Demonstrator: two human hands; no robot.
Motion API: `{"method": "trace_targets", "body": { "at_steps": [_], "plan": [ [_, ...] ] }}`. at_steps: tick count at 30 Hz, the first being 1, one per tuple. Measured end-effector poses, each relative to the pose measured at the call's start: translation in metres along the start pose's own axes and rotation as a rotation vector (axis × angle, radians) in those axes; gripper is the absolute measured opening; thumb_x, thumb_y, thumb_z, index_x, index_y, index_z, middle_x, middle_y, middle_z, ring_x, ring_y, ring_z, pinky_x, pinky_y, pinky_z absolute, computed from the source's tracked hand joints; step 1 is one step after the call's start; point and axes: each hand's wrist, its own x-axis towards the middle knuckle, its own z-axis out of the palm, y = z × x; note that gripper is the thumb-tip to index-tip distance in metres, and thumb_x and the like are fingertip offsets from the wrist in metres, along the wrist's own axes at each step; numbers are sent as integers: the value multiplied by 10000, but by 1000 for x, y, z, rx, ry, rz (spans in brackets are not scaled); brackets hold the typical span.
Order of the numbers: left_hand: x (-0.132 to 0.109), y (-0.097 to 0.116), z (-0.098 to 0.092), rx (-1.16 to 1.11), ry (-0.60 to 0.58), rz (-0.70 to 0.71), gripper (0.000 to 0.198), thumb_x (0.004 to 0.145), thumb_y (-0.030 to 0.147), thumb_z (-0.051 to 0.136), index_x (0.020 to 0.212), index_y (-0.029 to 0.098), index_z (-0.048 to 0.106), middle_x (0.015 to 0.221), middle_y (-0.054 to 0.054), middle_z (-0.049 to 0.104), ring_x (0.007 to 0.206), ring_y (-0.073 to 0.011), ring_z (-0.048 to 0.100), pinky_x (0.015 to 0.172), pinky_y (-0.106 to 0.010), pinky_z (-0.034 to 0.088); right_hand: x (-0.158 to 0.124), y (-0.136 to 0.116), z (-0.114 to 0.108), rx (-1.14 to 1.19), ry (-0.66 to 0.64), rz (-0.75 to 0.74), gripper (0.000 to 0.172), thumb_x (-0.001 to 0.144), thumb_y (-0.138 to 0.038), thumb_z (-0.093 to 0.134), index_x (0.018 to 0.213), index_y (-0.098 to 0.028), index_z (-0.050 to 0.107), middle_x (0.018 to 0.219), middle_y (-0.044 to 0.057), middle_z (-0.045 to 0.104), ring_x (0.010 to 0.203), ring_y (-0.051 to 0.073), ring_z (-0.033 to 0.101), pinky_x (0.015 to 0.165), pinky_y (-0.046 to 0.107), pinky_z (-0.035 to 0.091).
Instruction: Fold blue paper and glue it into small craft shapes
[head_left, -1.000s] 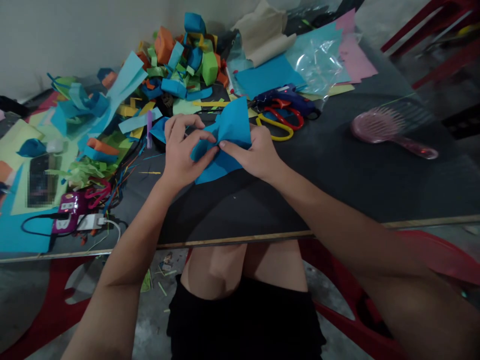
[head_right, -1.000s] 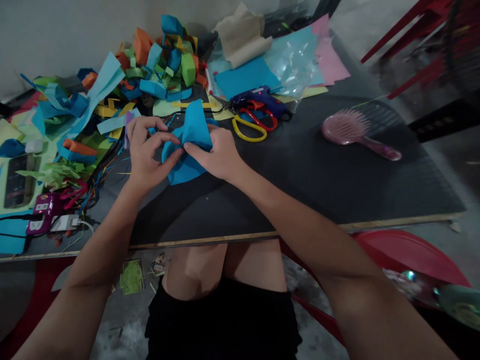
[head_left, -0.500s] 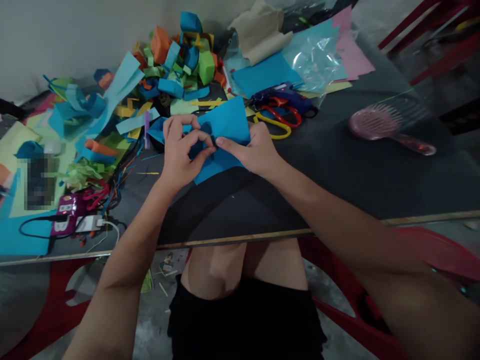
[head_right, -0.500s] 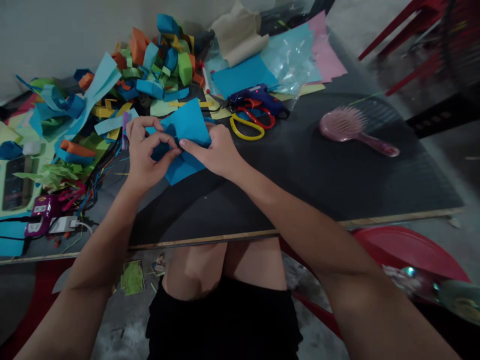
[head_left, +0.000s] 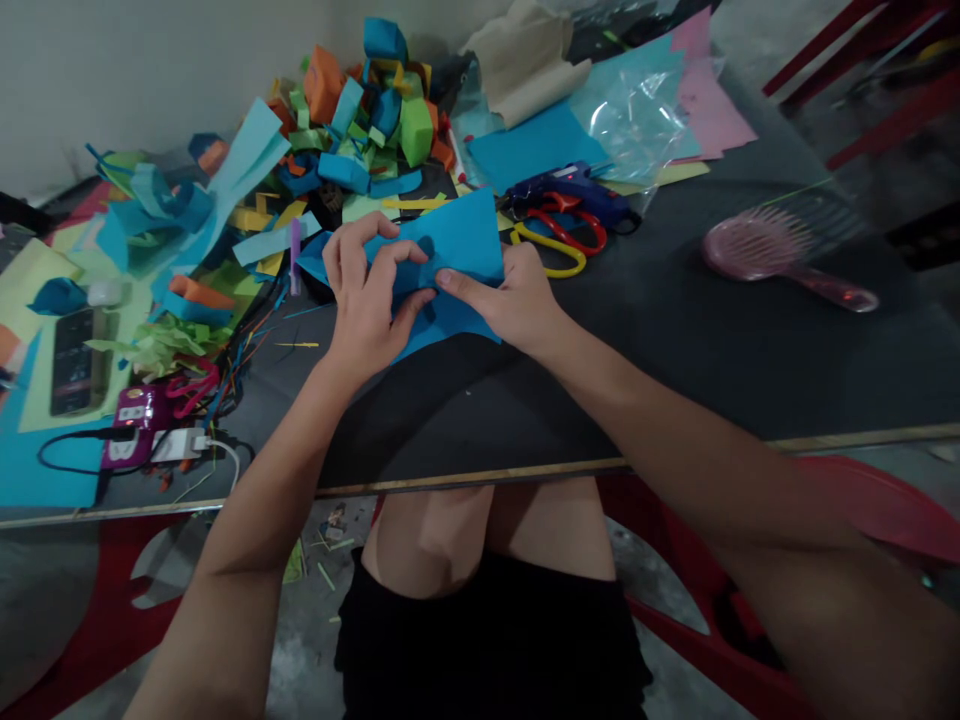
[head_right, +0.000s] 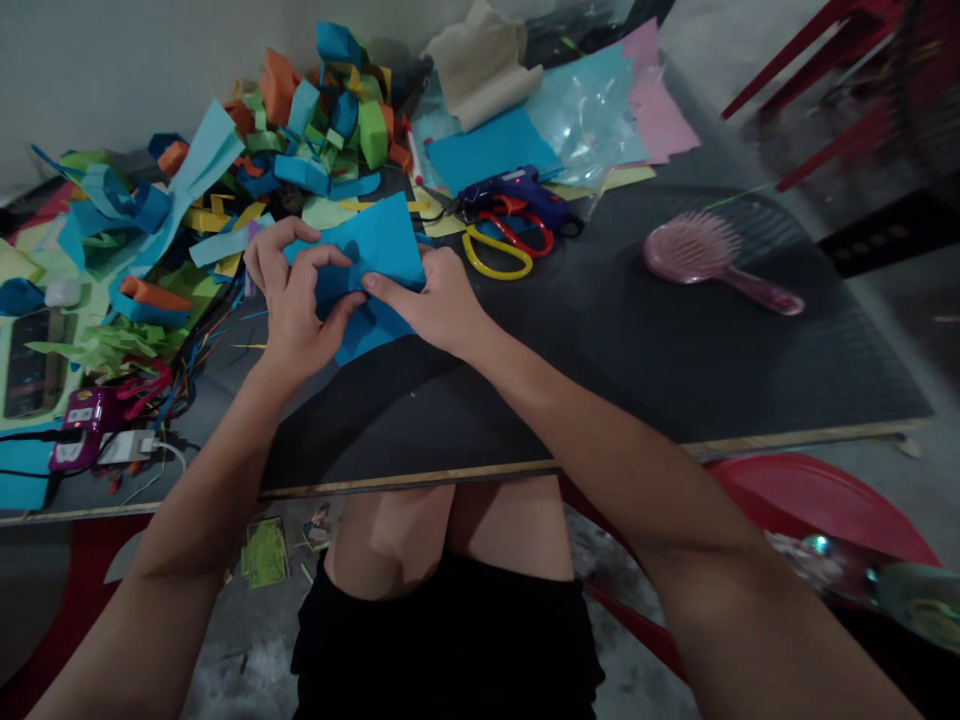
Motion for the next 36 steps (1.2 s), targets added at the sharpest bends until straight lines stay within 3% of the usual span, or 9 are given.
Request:
{"method": "trace_targets", "body": {
  "at_steps": [8,18,24,30,36],
  "plan": [
    [0,1,0,25,-40,18,245,948,484,484,907,269,592,1231,-113,530,1256,-319,431,1049,-568,334,1,-1,3,23,4,5,512,781,-708,623,654,-234,476,582,-11,410,628,176,507,610,382,539],
    [-1,-1,3,4,-52,-12,224,933,466,518,977,261,597,1275,-116,535,1308,-324,421,1101,-543,298,0,-1,4,36,1,6,449,805,-662,629,714,-233,533,606,-4,449,669,194,544,632,388,539],
    [-3,-2,5,-7,-50,13,185,940,409,517,892,248,595,1234,-114,547,1265,-327,448,1057,-546,336,0,2,5,15,28,-9,480,790,-682,632,667,-236,507,588,-6,439,658,197,547,632,399,538],
    [-4,-2,7,-18,-32,10,233,949,438,482,1026,246,589,1267,-138,537,1285,-337,439,1063,-555,335,0,0,4,15,25,-15,488,812,-669,615,637,-235,475,573,-11,408,643,190,534,636,394,528],
    [-4,-3,10,20,-18,20,199,947,423,503,950,239,578,1232,-128,558,1266,-325,474,1018,-521,386,0,2,5,5,16,-4,418,811,-623,648,706,-233,542,588,-8,448,686,206,561,670,413,543]
  ]
}}
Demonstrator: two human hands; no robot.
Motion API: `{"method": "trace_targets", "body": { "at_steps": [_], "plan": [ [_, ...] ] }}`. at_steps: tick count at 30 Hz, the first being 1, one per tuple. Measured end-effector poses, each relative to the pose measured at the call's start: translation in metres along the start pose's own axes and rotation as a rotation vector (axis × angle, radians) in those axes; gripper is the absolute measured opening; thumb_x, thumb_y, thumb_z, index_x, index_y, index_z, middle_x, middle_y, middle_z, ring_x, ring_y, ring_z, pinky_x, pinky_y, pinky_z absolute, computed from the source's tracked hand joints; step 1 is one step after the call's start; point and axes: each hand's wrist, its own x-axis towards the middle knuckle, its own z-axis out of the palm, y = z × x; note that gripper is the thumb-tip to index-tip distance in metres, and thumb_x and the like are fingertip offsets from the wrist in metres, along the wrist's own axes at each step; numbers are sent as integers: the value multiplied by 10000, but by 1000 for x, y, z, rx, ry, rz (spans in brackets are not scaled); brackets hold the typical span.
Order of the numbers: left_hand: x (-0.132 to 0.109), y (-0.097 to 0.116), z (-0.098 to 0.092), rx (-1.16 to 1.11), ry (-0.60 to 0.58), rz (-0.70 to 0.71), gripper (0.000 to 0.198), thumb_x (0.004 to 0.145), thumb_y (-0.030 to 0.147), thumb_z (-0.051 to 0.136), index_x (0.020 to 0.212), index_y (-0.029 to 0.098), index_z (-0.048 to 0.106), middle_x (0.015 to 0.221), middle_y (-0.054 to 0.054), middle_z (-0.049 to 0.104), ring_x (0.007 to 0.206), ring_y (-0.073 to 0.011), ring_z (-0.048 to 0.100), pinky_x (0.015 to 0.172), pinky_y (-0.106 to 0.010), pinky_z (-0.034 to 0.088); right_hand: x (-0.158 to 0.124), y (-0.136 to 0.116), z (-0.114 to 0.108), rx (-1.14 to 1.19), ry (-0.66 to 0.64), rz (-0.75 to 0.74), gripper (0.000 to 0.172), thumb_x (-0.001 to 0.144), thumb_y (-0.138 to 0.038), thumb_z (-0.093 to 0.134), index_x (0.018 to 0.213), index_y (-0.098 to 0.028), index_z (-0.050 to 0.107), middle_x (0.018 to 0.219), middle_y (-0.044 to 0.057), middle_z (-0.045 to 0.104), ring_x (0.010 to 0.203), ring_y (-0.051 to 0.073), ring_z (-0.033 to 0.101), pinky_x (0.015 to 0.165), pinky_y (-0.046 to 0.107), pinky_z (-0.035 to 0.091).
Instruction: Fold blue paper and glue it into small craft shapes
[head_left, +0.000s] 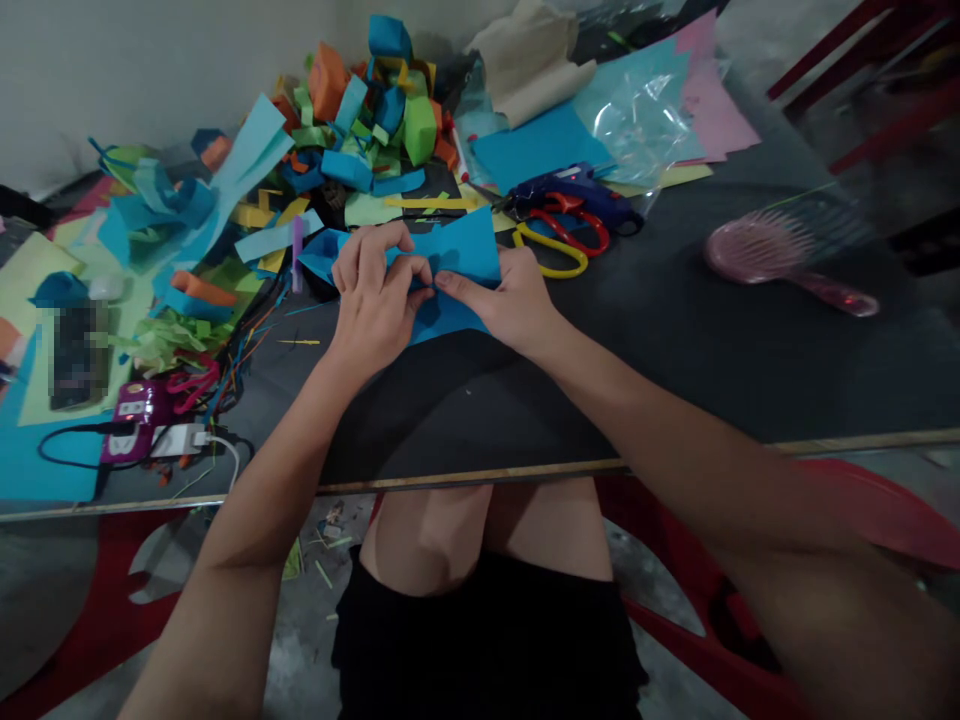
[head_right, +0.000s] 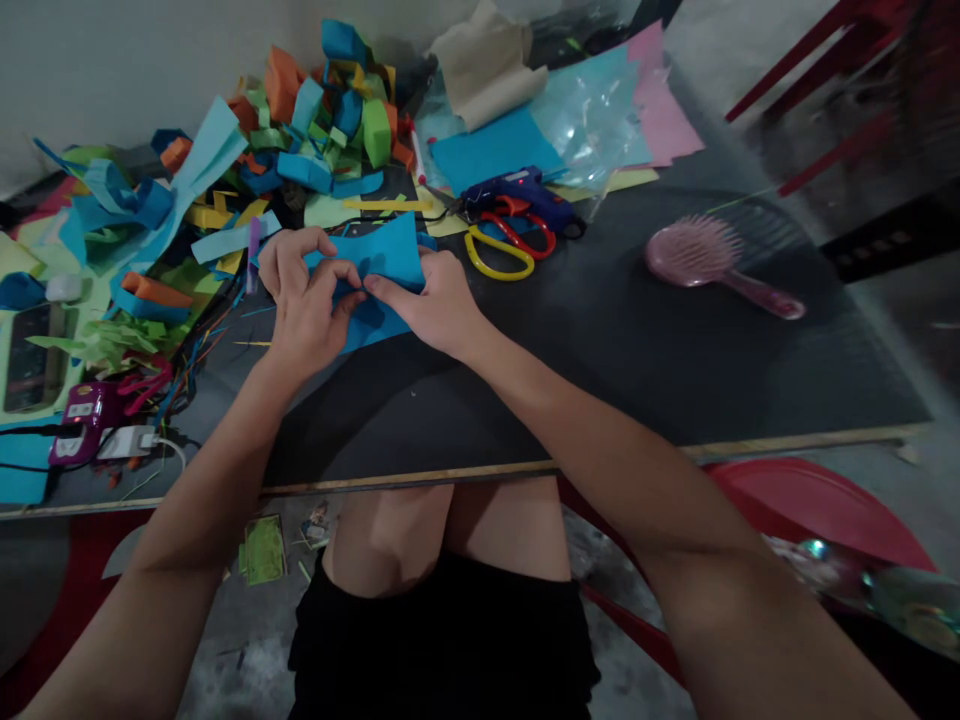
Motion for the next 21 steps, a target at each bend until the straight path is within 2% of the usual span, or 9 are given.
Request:
{"method": "trace_targets", "body": {
  "at_steps": [4,7,10,14,17,21],
  "plan": [
    [-1,0,1,21,17,17,196,965,383,471,876,235,564,1203,-115,577,1214,-313,505,1007,-530,388,0,0,0,-2,2,-4,395,825,-609,641,742,-230,573,588,-5,458,706,220,586,696,433,559],
    [0,2,-1,25,35,32,187,963,392,465,932,243,575,1230,-123,570,1225,-323,497,1010,-539,387,0,-1,-1,-10,11,-9,409,823,-624,637,744,-228,568,582,-8,433,696,220,583,685,431,559],
    [1,3,-3,-12,1,8,211,958,421,463,995,248,580,1276,-134,549,1279,-335,458,1047,-550,360,0,-1,-1,-10,5,-6,433,811,-650,635,730,-234,544,595,-6,429,681,207,560,668,412,547],
    [0,3,-2,-43,-27,-17,224,972,415,427,942,248,574,1273,-130,550,1305,-321,435,1053,-534,350,0,-1,-1,-10,0,-13,471,809,-677,615,685,-235,509,598,0,437,666,199,543,655,404,541],
    [-1,3,0,-17,-6,2,223,988,395,403,908,251,554,1266,-119,555,1292,-299,441,1045,-534,348,0,-2,-1,-15,5,-12,497,807,-692,605,652,-237,480,581,-8,407,636,186,523,624,389,532],
    [-3,2,2,37,42,24,204,994,406,406,993,260,549,1329,-99,514,1336,-287,397,1091,-565,305,0,-2,-2,-12,6,-3,479,819,-650,624,642,-235,462,592,-6,400,652,185,517,626,381,522]
  ]
}}
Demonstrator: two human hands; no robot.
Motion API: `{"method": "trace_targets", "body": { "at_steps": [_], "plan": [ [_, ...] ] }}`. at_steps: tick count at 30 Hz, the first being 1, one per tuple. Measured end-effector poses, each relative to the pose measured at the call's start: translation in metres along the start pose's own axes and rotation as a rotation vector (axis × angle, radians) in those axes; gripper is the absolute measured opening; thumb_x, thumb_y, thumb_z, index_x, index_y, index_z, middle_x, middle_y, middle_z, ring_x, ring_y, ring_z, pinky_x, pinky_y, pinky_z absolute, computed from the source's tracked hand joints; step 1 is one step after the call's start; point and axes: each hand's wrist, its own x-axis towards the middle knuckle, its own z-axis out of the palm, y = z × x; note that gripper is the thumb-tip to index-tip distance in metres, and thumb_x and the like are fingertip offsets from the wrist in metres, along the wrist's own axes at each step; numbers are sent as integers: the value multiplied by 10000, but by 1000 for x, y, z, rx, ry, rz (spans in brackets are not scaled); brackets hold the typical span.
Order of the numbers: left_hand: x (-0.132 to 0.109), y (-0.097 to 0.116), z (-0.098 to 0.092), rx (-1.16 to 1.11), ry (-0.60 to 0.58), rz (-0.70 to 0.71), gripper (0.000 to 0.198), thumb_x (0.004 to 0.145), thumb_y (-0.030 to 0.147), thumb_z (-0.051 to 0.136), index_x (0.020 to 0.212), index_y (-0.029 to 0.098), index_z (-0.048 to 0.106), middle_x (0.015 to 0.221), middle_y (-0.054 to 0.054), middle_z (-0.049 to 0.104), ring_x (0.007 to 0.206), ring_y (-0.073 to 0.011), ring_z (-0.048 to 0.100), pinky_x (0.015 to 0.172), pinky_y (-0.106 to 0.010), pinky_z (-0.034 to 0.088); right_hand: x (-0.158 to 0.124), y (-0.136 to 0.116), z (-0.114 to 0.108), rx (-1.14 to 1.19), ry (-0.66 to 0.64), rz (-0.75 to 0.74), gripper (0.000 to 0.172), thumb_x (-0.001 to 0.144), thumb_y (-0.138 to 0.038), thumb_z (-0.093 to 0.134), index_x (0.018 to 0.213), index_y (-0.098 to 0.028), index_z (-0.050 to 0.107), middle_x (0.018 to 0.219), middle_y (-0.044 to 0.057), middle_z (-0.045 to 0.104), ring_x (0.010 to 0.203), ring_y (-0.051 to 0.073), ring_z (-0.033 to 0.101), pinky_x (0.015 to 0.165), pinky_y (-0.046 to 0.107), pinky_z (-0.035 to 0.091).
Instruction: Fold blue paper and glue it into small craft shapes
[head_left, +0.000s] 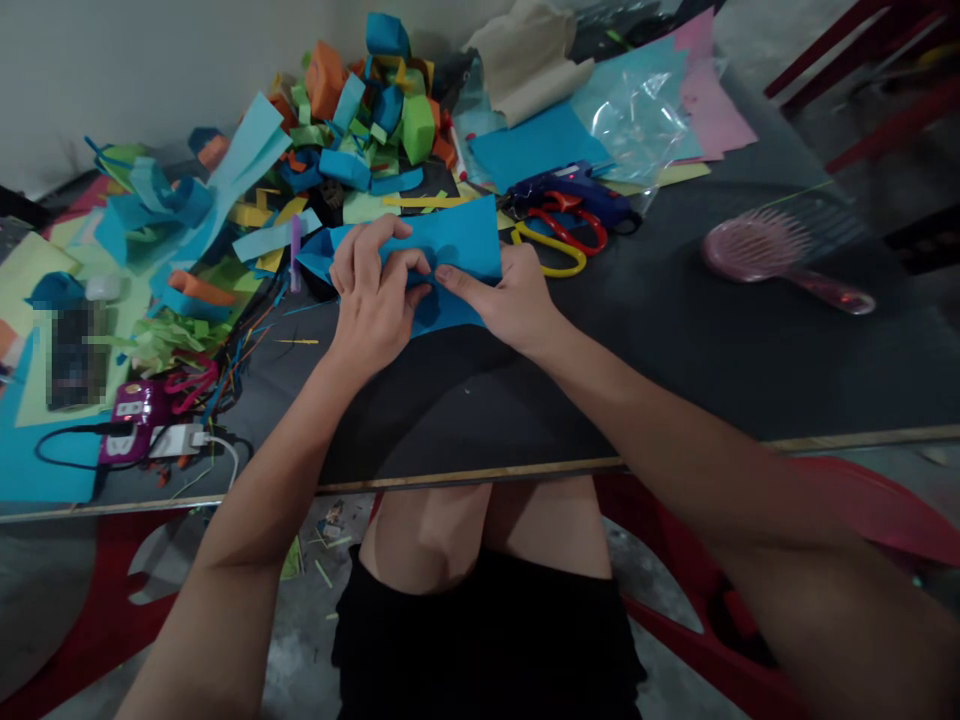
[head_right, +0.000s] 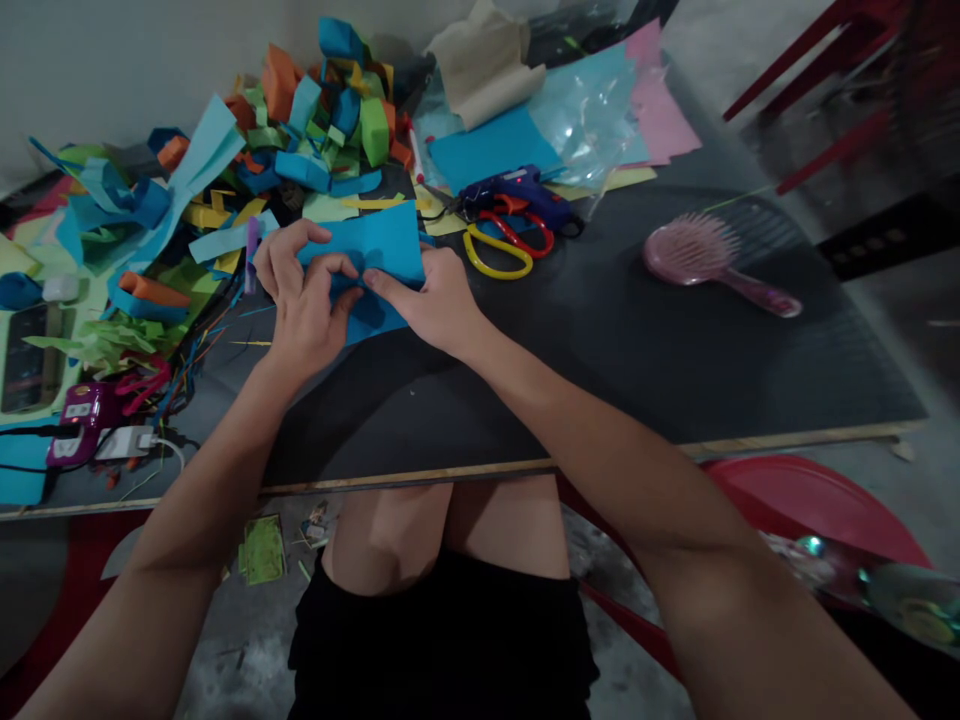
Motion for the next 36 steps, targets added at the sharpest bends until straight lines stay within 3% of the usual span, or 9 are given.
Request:
{"method": "trace_targets", "body": {
  "at_steps": [5,11,15,18,26,30,36],
  "plan": [
    [1,1,-2,-39,-45,-24,218,987,406,414,972,248,564,1293,-120,544,1307,-303,439,1052,-525,360,-1,-2,2,2,23,-6,506,799,-663,637,613,-238,434,578,-5,401,629,180,502,620,379,517],
    [2,6,-4,-12,-45,-34,265,997,362,367,888,237,573,1215,-138,578,1204,-296,514,990,-497,402,-1,-5,3,51,57,-21,575,775,-709,626,579,-242,355,538,-34,293,545,139,413,521,330,469],
    [2,4,-5,-8,-33,-56,290,977,471,409,1026,250,591,1265,-146,563,1242,-318,490,1018,-523,378,-1,-4,2,36,70,-28,558,808,-664,627,573,-241,348,524,-36,282,543,140,422,527,329,476],
    [3,-1,-6,15,7,-74,366,966,545,409,1104,258,588,1267,-134,568,1255,-314,479,1014,-512,378,-1,-1,1,-8,73,-47,544,829,-630,625,566,-239,353,527,-26,324,566,154,465,581,355,508],
    [8,-2,-15,76,-44,-44,338,976,524,425,920,255,622,1179,-70,615,1240,-294,472,1011,-512,345,0,-1,0,-196,51,-199,395,879,-556,589,681,-216,564,803,72,645,809,244,643,796,441,562],
    [9,-1,-15,130,-109,3,236,968,440,471,924,248,601,1225,-90,609,1258,-313,481,965,-505,362,-2,-3,-1,-248,37,-242,342,889,-525,582,765,-210,628,911,92,690,921,274,666,853,455,561],
    [7,6,-12,145,-169,5,162,946,336,465,964,233,589,1226,-103,627,1271,-327,509,984,-493,375,-4,-2,1,-271,26,-248,312,883,-488,602,754,-207,641,939,92,707,885,270,673,826,460,565]
  ]
}}
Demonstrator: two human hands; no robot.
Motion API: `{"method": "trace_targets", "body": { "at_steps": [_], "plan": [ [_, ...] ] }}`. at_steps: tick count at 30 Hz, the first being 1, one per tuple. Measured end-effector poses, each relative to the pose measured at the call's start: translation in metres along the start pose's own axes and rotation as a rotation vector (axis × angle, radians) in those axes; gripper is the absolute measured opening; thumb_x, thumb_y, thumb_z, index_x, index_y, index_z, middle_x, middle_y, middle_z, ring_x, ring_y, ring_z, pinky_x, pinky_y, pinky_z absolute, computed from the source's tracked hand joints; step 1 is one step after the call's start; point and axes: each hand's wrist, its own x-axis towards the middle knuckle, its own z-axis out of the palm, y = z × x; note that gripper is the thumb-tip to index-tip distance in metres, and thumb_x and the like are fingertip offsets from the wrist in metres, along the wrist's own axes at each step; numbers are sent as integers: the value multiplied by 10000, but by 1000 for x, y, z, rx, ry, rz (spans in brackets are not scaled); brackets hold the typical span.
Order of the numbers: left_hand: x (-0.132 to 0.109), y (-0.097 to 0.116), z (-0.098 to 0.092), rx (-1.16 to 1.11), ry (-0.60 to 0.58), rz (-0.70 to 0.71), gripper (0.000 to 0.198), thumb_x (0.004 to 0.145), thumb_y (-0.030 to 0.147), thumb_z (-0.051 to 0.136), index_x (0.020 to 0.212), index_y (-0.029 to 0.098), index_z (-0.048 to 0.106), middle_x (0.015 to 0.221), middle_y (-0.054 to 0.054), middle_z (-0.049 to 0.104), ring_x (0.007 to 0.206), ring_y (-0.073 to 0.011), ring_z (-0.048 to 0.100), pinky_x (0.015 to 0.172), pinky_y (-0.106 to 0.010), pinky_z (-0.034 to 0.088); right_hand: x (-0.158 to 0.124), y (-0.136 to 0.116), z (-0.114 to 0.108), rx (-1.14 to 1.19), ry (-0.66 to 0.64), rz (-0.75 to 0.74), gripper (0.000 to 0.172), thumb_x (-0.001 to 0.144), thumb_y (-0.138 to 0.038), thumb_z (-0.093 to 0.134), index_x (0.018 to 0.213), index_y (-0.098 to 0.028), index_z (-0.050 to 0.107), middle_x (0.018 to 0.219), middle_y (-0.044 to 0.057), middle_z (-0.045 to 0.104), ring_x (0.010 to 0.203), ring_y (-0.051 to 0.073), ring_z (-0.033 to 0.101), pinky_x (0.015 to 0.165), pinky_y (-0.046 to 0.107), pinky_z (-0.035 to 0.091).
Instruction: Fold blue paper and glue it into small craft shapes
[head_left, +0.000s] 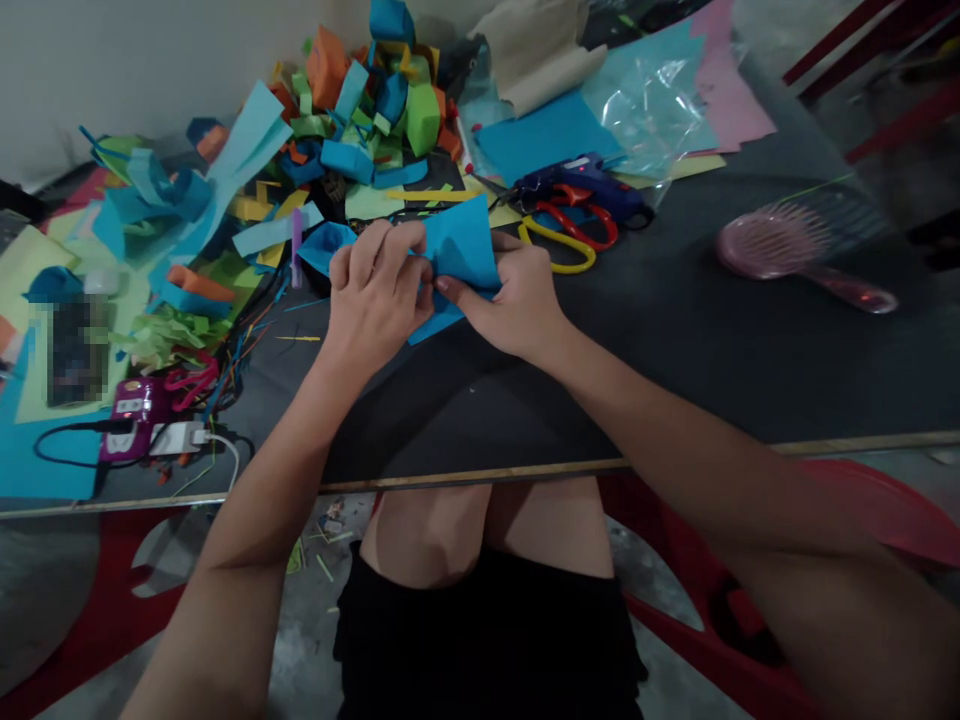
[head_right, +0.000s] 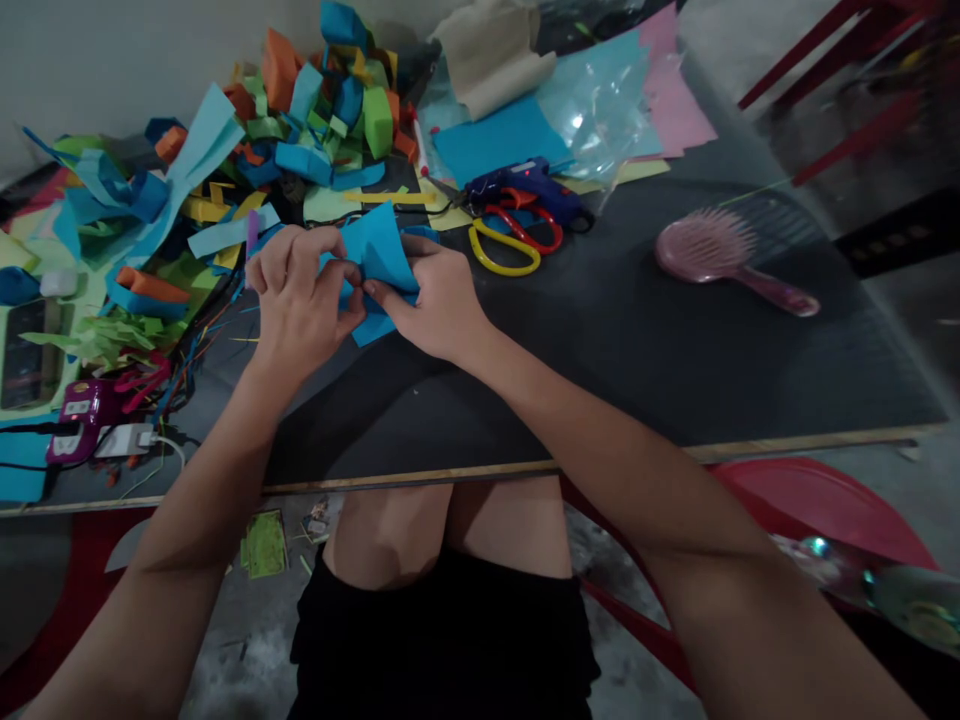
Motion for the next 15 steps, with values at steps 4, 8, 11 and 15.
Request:
{"method": "trace_targets", "body": {
  "at_steps": [4,8,11,15],
  "plan": [
    [0,4,3,-4,-29,-45,179,931,348,471,1000,239,595,1209,-94,641,1280,-306,508,1021,-471,381,-1,0,2,9,-10,11,292,876,-478,616,758,-213,646,963,96,704,928,281,665,858,472,556],
    [-1,3,7,-11,-8,-57,194,922,383,491,990,231,589,1194,-101,639,1289,-317,497,1035,-473,371,-1,-3,1,37,-7,28,324,864,-495,629,709,-211,607,900,81,686,890,265,658,824,454,557],
    [-3,-1,12,-21,27,-65,197,920,396,488,961,231,588,1181,-106,639,1281,-325,501,1034,-484,363,0,-7,0,84,-5,63,394,866,-495,632,617,-213,513,764,52,635,767,221,632,758,421,555],
    [-7,-6,17,-25,64,-61,204,923,397,468,920,228,583,1176,-112,641,1250,-329,521,1018,-498,365,1,-8,-1,175,-23,129,497,850,-506,652,547,-225,376,609,13,514,637,174,549,691,390,541]
  ]
}}
